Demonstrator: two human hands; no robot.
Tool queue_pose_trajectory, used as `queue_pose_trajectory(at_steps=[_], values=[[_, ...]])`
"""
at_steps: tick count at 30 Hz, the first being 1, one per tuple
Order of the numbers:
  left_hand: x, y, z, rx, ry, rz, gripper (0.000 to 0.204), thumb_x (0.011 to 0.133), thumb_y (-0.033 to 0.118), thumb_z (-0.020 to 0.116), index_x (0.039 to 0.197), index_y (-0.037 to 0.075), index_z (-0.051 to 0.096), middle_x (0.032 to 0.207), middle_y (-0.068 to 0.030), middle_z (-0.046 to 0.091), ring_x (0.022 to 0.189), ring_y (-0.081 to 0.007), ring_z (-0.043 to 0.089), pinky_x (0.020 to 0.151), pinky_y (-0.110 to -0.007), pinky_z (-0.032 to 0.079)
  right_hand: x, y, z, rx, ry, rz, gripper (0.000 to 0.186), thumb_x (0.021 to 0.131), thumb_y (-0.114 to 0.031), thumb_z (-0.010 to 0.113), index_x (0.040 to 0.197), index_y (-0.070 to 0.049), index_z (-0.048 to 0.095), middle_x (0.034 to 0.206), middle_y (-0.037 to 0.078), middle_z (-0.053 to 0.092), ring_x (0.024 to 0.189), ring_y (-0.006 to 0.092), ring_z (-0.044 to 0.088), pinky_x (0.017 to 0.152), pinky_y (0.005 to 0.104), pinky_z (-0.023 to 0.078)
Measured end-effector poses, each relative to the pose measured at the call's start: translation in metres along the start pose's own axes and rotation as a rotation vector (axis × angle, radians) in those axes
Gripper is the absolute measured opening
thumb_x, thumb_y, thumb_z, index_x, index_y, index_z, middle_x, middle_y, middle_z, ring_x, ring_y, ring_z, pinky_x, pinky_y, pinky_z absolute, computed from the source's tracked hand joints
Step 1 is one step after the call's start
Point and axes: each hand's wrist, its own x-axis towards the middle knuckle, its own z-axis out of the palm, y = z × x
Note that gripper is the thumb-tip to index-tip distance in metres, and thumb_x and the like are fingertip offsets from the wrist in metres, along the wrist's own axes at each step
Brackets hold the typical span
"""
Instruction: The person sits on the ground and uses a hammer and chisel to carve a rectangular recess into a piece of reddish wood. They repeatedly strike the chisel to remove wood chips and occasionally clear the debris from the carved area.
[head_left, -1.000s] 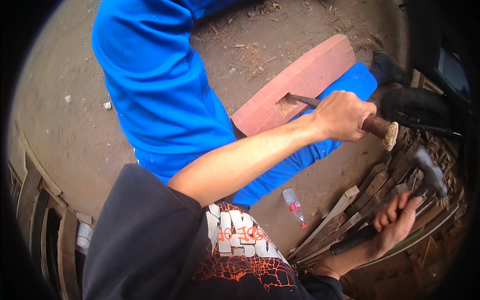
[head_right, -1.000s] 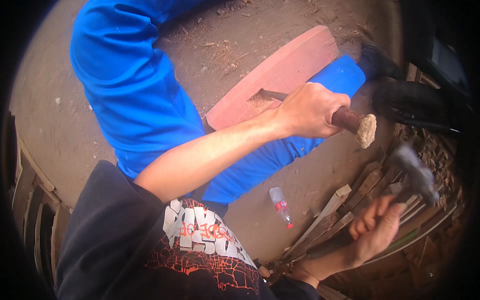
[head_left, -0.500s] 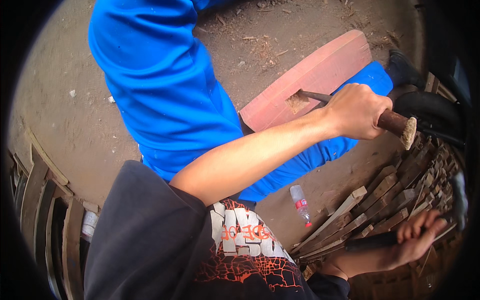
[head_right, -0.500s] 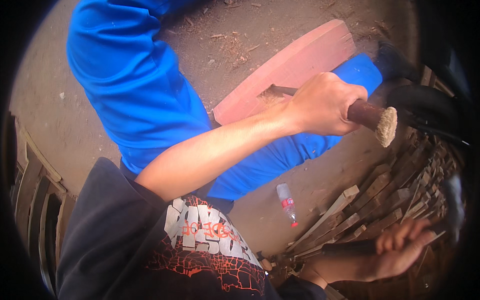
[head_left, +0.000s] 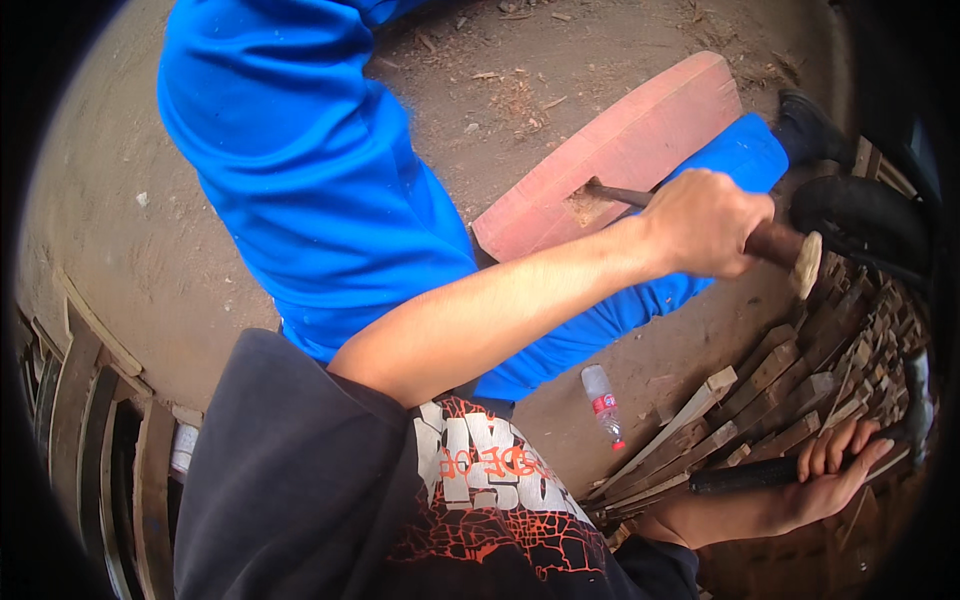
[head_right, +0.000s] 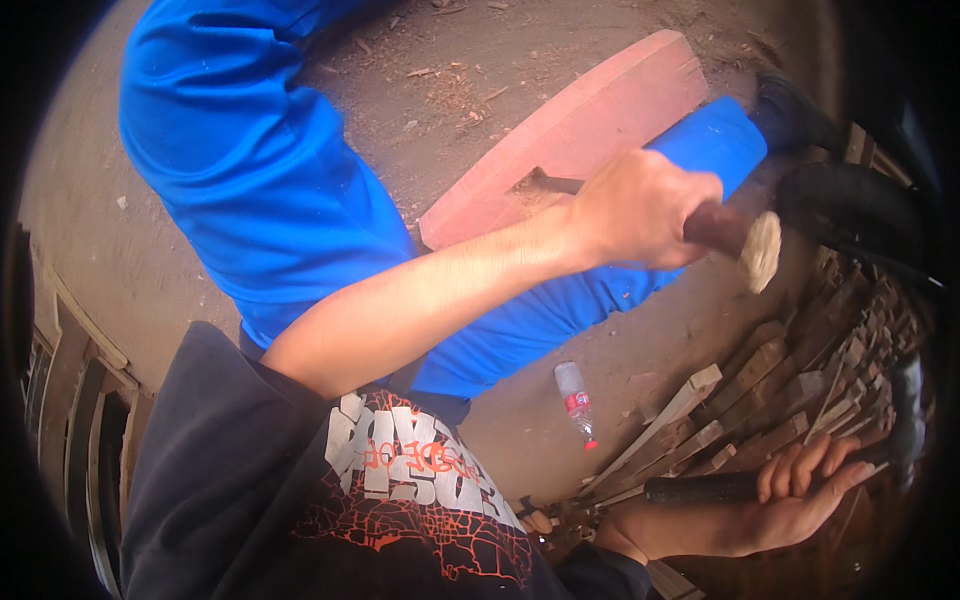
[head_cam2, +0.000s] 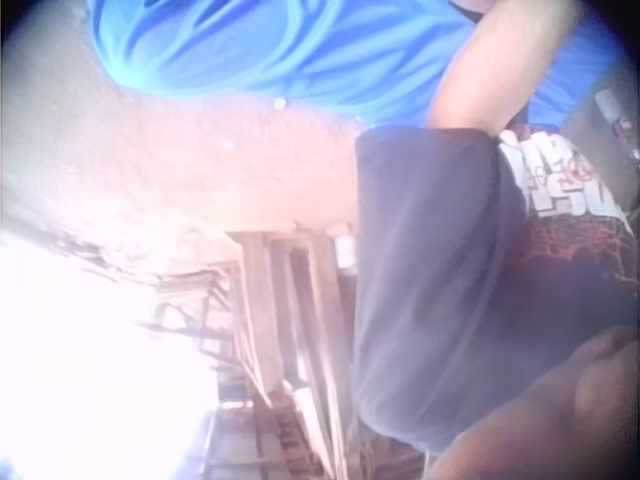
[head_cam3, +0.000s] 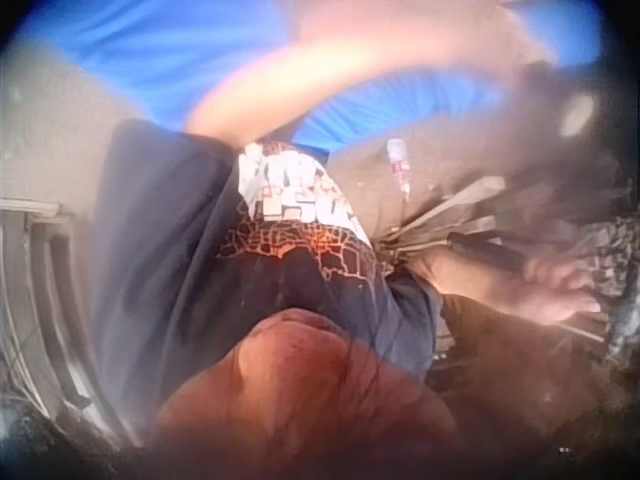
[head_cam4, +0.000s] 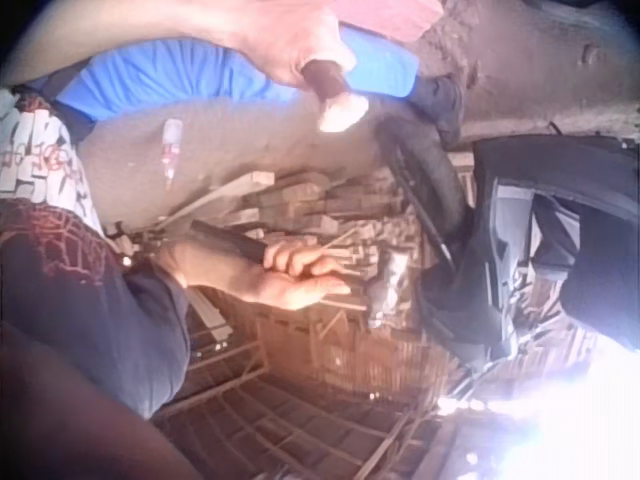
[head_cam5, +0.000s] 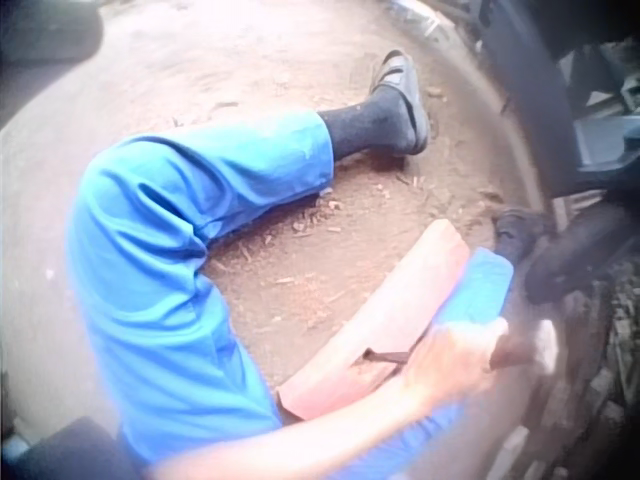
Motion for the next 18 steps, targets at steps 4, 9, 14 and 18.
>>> queue_pose_trajectory(at_steps=[4,9,14,18], values=[[-0.039,0.017,0.019,0.038,-0.259,0.104,0.023,0.063,0.019,0.073,0.069,0.01,0.053,0.054,-0.0075,0.054,0.054,-0.0309,0.062,0.046,-0.045,0.046,-0.004,0.011,-0.028,0.069,-0.048,-0.002,0.038,0.105,-0.046,0.038,0.085,-0.013,0.037,0.057,-0.005,0.026,0.039,0.0017,0.016,0.029,0.0182,0.015],[-0.069,0.026,0.02,0.001,-0.317,0.193,0.026,0.06,0.016,0.072,0.067,0.01,0.048,0.054,-0.0056,0.05,0.051,-0.0305,0.058,0.042,-0.044,0.042,-0.035,0.059,-0.025,0.157,-0.114,0.193,0.042,0.104,-0.048,0.038,0.084,-0.011,0.037,0.057,-0.005,0.026,0.039,0.0028,0.017,0.03,0.0204,0.015],[-0.058,0.029,0.01,0.073,-0.363,0.32,0.03,0.055,0.013,0.073,0.069,0.011,0.046,0.055,-0.0044,0.048,0.053,-0.0285,0.058,0.043,-0.043,0.042,-0.067,0.102,-0.036,0.175,-0.109,0.296,0.044,0.103,-0.048,0.04,0.084,-0.009,0.04,0.054,-0.003,0.027,0.038,0.0037,0.017,0.031,0.0217,0.013],[-0.058,0.024,0.009,0.109,-0.377,0.307,0.036,0.049,0.012,0.076,0.072,0.011,0.047,0.057,-0.0031,0.047,0.055,-0.0256,0.058,0.046,-0.041,0.042,-0.082,0.12,-0.043,0.203,-0.131,0.353,0.045,0.103,-0.048,0.041,0.082,-0.008,0.038,0.055,-0.002,0.028,0.039,0.0036,0.018,0.033,0.0213,0.014]])
